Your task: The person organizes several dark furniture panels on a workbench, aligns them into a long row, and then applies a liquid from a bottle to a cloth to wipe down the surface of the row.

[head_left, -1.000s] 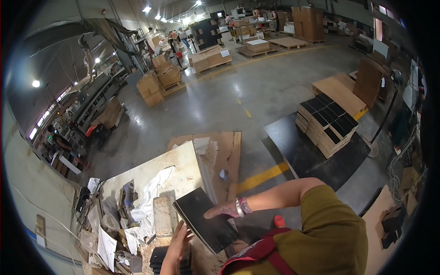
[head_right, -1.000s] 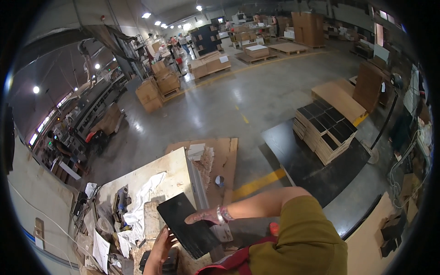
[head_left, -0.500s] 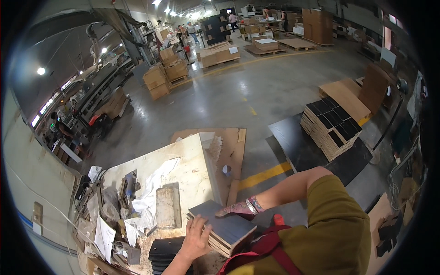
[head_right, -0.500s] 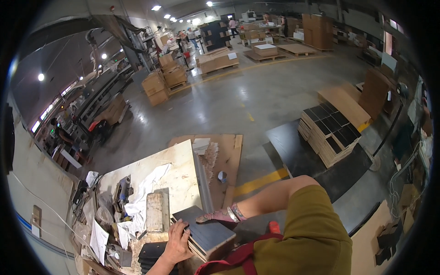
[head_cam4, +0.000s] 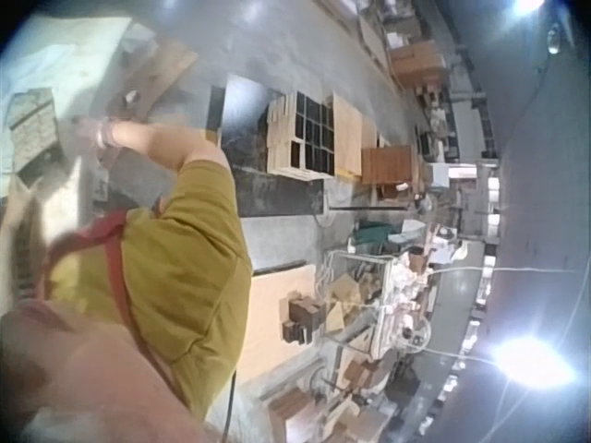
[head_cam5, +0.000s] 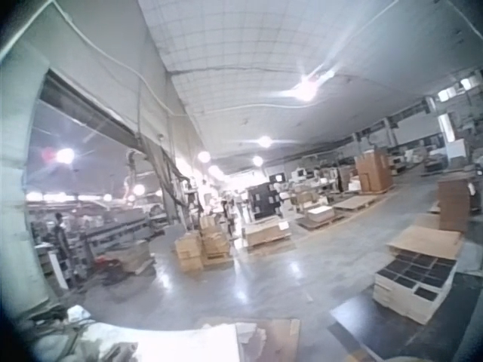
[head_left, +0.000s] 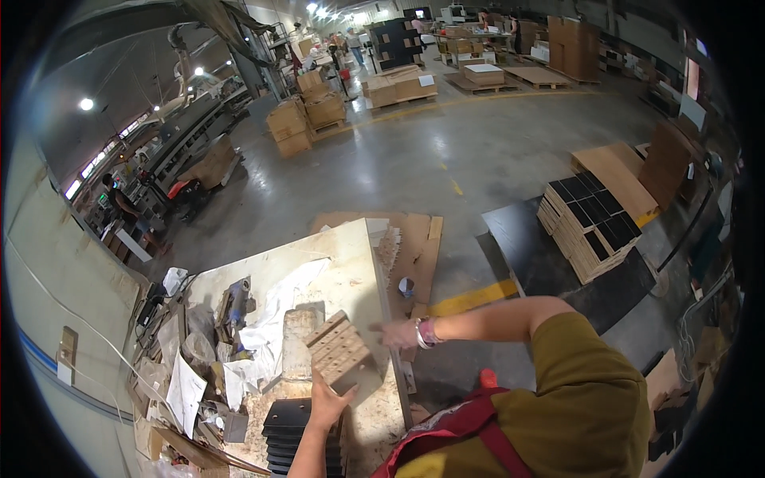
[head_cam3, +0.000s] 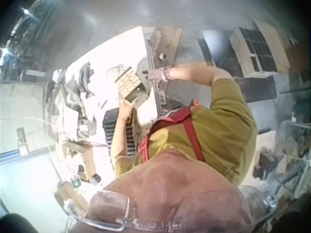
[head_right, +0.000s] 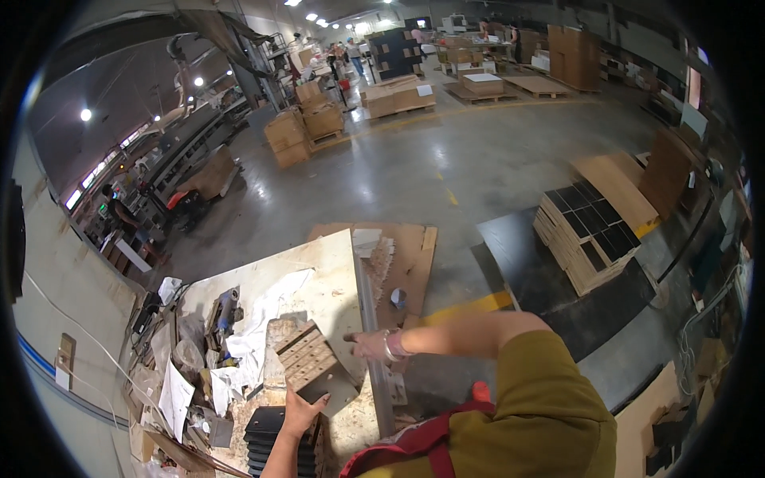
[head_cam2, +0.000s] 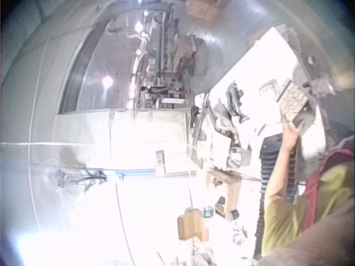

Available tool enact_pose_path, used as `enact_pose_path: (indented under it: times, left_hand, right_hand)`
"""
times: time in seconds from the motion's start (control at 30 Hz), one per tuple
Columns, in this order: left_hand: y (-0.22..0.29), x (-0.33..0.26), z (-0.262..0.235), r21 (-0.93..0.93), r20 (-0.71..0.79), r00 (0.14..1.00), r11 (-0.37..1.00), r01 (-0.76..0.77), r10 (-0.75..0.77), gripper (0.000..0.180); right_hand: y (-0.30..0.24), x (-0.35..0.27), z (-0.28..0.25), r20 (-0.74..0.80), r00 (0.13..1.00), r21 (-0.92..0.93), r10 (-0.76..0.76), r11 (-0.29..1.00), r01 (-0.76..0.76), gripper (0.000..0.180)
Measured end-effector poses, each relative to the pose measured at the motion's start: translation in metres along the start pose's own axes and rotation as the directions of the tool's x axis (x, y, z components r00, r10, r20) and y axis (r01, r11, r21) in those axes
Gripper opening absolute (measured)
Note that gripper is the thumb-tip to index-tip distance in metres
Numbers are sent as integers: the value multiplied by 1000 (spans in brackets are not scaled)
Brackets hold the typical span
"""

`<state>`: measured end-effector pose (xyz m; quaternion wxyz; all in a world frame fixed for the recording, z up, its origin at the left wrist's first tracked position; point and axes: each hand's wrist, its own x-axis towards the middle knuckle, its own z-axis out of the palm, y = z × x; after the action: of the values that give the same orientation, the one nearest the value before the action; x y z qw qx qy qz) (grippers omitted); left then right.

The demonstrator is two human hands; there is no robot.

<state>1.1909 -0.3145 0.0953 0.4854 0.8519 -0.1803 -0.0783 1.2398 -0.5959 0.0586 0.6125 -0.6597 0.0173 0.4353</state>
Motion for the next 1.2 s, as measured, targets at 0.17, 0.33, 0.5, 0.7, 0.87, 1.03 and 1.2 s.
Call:
enact_pose_path:
  times: [0.17,0.33,0.5,0.7,0.87,1.03,1.2]
  left_hand:
    - [-31,-7,-15,-76,34,999,997,28,-26,92]
    - [-37,-10,-5,-118,-12,1000,993,-6,4,88]
    - [-28,-16,-4,-139,-19,999,990,-32,29,91]
    - [5,-23,-7,-6,127,990,998,58,-57,55]
    - [36,-24,-10,-149,97,994,987,64,-50,47]
    - [-11,-21,4,-87,148,988,994,61,-48,49]
    - [37,-24,-3,27,120,991,997,-67,63,45]
  right_hand:
    - [-13,3,39,125,668,-635,-734,458,622,106]
    - [-48,-21,67,115,893,-139,-434,883,447,106]
    - [-38,-17,81,-53,528,-494,-848,481,724,104]
    - [-21,-8,88,50,599,271,-799,589,762,62]
    - [-18,12,84,303,692,899,-656,438,22,89]
    - [-1,19,83,177,787,888,-591,440,131,79]
    - [-43,-67,89,167,855,738,-490,637,221,60]
